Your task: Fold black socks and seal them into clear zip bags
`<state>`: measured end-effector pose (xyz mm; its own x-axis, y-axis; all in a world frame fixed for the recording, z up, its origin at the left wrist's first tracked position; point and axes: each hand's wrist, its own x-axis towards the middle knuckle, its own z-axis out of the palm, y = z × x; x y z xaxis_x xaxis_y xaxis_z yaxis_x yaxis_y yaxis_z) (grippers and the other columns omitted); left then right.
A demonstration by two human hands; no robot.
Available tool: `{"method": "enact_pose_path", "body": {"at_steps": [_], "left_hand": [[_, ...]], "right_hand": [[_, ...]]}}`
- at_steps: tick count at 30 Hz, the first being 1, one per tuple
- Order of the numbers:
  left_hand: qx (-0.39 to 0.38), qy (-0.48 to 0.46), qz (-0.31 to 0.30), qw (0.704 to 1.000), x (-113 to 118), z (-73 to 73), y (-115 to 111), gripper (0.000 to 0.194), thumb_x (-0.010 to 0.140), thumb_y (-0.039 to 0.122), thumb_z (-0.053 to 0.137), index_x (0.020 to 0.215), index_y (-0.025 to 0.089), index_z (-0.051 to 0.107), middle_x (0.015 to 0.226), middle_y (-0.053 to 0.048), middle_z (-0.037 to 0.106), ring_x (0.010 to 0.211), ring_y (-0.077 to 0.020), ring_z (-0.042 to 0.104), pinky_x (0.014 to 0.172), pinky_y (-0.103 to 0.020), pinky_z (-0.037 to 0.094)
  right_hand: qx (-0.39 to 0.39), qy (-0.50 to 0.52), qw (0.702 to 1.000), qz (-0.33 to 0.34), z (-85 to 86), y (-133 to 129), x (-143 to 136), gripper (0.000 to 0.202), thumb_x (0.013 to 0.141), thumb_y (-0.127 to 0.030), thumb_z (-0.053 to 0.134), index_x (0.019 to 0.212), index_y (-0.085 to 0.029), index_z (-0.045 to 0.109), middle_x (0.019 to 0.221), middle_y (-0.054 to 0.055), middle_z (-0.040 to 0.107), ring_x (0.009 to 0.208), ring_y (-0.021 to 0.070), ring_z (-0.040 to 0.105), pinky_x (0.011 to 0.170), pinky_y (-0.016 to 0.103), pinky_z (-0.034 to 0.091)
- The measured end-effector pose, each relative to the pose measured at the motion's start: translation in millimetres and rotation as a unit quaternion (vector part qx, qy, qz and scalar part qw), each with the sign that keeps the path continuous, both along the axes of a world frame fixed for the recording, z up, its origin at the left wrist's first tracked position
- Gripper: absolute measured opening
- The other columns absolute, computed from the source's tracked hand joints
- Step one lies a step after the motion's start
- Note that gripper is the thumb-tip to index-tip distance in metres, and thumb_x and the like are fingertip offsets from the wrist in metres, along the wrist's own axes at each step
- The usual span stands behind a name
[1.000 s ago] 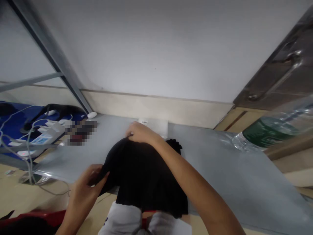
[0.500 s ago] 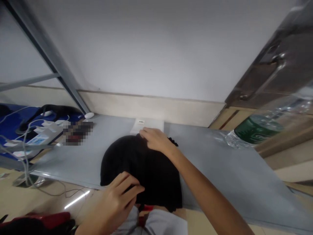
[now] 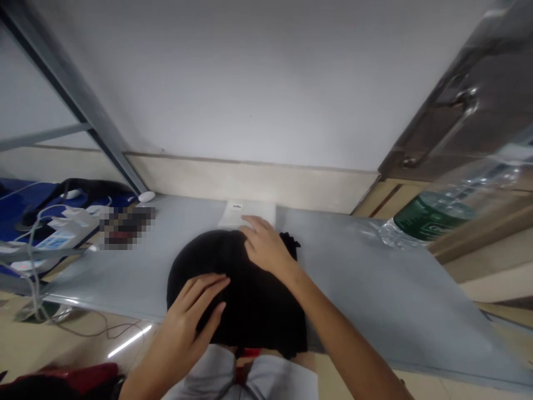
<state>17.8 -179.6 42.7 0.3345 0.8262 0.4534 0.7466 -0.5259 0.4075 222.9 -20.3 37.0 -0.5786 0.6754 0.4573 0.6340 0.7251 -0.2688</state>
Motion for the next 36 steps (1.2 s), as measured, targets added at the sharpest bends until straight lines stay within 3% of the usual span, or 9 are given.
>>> {"method": "enact_pose_path", "body": {"at_steps": [4, 7, 10, 15, 19, 23, 26, 29, 36], "left_hand": [[0.024, 0.129, -0.002, 0.991, -4.9, -26.6, 9.7, 0.07, 0.108, 0.043, 0.058, 0.168, 0.016, 0.034, 0.171, -0.018, 0.044, 0.161, -0.0378, 0.036, 0.121, -0.056, 0.05], [0.022, 0.179, -0.02, 0.983, -2.8, -48.7, 6.5, 0.073, 0.107, 0.046, 0.06, 0.169, 0.015, 0.035, 0.176, -0.021, 0.033, 0.164, -0.0406, 0.029, 0.124, -0.06, 0.046], [0.009, 0.181, -0.027, 0.983, -2.0, -57.0, 2.6, 0.076, 0.105, 0.046, 0.063, 0.169, 0.015, 0.035, 0.177, -0.023, 0.027, 0.164, -0.043, 0.025, 0.123, -0.066, 0.043], [-0.028, 0.141, -0.085, 0.986, -18.9, -45.6, 3.1, 0.091, 0.091, 0.052, 0.082, 0.165, 0.018, 0.041, 0.172, -0.022, 0.039, 0.164, -0.0439, 0.027, 0.12, -0.071, 0.045], [-0.042, 0.115, -0.115, 0.986, -41.4, -33.9, -0.4, 0.084, 0.083, 0.026, 0.09, 0.158, 0.023, 0.052, 0.169, -0.017, 0.048, 0.162, -0.0419, 0.032, 0.12, -0.068, 0.048], [-0.049, 0.119, -0.141, 0.982, -56.0, -27.1, -4.7, 0.066, 0.087, 0.008, 0.078, 0.149, 0.028, 0.063, 0.158, -0.009, 0.061, 0.16, -0.037, 0.04, 0.12, -0.063, 0.051], [-0.036, 0.115, -0.155, 0.981, -59.6, -24.3, -3.8, 0.05, 0.096, 0.013, 0.073, 0.144, 0.029, 0.068, 0.147, -0.006, 0.07, 0.155, -0.0331, 0.049, 0.121, -0.061, 0.051], [-0.019, 0.108, -0.158, 0.981, -60.3, -23.9, -0.9, 0.042, 0.102, 0.02, 0.069, 0.143, 0.029, 0.069, 0.142, -0.005, 0.074, 0.15, -0.0314, 0.055, 0.119, -0.058, 0.054], [-0.017, 0.075, -0.096, 0.992, -58.5, -30.3, 4.7, 0.031, 0.109, 0.023, 0.057, 0.136, 0.026, 0.072, 0.133, -0.005, 0.079, 0.137, -0.0273, 0.068, 0.114, -0.048, 0.06]], "right_hand": [[-0.031, -0.042, 0.997, 0.062, -14.1, -20.2, -19.3, 0.053, 0.112, -0.027, 0.041, 0.163, -0.013, 0.047, 0.173, 0.015, 0.042, 0.164, 0.0284, 0.033, 0.134, 0.053, 0.033], [-0.063, -0.093, 0.991, 0.078, -32.9, -21.9, -25.1, 0.059, 0.114, -0.036, 0.039, 0.168, -0.013, 0.038, 0.175, 0.016, 0.037, 0.165, 0.0309, 0.028, 0.134, 0.057, 0.03], [-0.08, -0.1, 0.989, 0.079, -45.9, -17.9, -24.3, 0.06, 0.115, -0.037, 0.039, 0.17, -0.014, 0.034, 0.176, 0.016, 0.032, 0.166, 0.0312, 0.025, 0.134, 0.059, 0.028], [-0.108, -0.08, 0.987, 0.083, -39.5, -15.5, -19.6, 0.059, 0.114, -0.034, 0.041, 0.17, -0.015, 0.034, 0.176, 0.015, 0.032, 0.166, 0.0295, 0.024, 0.136, 0.059, 0.025], [-0.132, -0.01, 0.988, 0.083, -14.5, -35.9, -2.1, 0.055, 0.113, -0.032, 0.047, 0.166, -0.023, 0.042, 0.176, 0.012, 0.035, 0.166, 0.0276, 0.025, 0.135, 0.06, 0.024], [-0.19, 0.05, 0.978, 0.073, 2.8, -84.2, 34.1, 0.039, 0.103, -0.031, 0.068, 0.142, -0.029, 0.069, 0.166, 0.008, 0.053, 0.16, 0.029, 0.041, 0.132, 0.057, 0.035], [-0.223, 0.03, 0.973, 0.059, -1.2, -122.3, 64.4, 0.041, 0.088, -0.035, 0.085, 0.128, -0.031, 0.077, 0.158, 0.008, 0.061, 0.156, 0.0349, 0.046, 0.123, 0.057, 0.049], [-0.208, 0.018, 0.977, 0.035, -15.0, -148.7, 88.7, 0.052, 0.084, -0.042, 0.089, 0.134, -0.034, 0.076, 0.156, 0.011, 0.063, 0.154, 0.0393, 0.048, 0.122, 0.064, 0.048], [-0.21, 0.056, 0.976, -0.003, -36.4, -164.0, 110.4, 0.05, 0.097, -0.017, 0.064, 0.139, -0.043, 0.073, 0.144, 0.003, 0.073, 0.147, 0.0313, 0.058, 0.121, 0.06, 0.052]]}}
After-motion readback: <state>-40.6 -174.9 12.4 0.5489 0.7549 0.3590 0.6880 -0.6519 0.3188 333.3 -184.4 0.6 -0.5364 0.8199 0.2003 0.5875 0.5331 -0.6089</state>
